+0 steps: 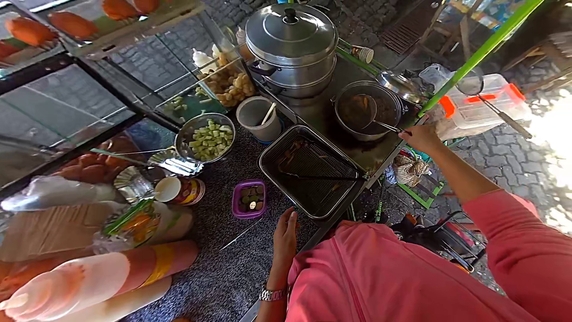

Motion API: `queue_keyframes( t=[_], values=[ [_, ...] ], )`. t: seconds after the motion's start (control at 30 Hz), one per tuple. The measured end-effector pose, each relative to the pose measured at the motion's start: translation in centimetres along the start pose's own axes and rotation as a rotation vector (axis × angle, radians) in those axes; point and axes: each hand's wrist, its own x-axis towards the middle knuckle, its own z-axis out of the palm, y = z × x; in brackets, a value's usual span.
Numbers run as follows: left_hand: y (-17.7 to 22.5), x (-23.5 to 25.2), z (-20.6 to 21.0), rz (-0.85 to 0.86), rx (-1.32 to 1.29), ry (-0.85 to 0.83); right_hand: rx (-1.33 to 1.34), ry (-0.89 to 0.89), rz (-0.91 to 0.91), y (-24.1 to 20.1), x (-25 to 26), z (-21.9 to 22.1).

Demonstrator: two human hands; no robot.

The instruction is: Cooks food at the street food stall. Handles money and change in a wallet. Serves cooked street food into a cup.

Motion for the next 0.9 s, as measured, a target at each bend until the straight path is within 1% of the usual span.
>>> queue_keyframes(
  t=[0.1,0.2,0.27,0.37,0.53,0.63,0.7,0.8,0.9],
  values=[
    [0.3,0.0,0.0,-0.003,0.008,-0.007,-0.158,0.063,-0.037,-0.3,-0.9,-1.8],
    [0.3,-0.1,0.0,-0.017,0.002,0.002,-0.269,0.258,-0.211,0.7,-1.1,-3.2],
    [0.2,-0.1,0.0,-0.028,0.011,0.014,-0.338,0.341,-0.305,1.4,-0.6,-4.1],
    [0.6,-0.3,0.2,-0.045,0.019,0.03,-0.45,0.398,-0.392,2.4,0.9,-5.4],
    [0.3,-0.5,0.6,-0.012,0.077,0.023,-0.562,0.462,-0.52,4.3,5.2,-6.3],
    [0.2,-0.6,1.0,-0.025,0.073,0.016,-0.558,0.407,-0.485,4.3,6.8,-5.9],
    [0.2,-0.8,1.0,-0.031,0.062,0.025,-0.515,0.339,-0.447,3.8,7.0,-5.7],
    [0.1,-1.1,0.8,-0.051,0.039,0.042,-0.482,0.215,-0.32,2.7,5.8,-6.3],
    [-0.1,-1.3,0.7,-0.059,0.026,0.07,-0.477,0.113,-0.177,2.5,4.4,-8.2]
  ],
)
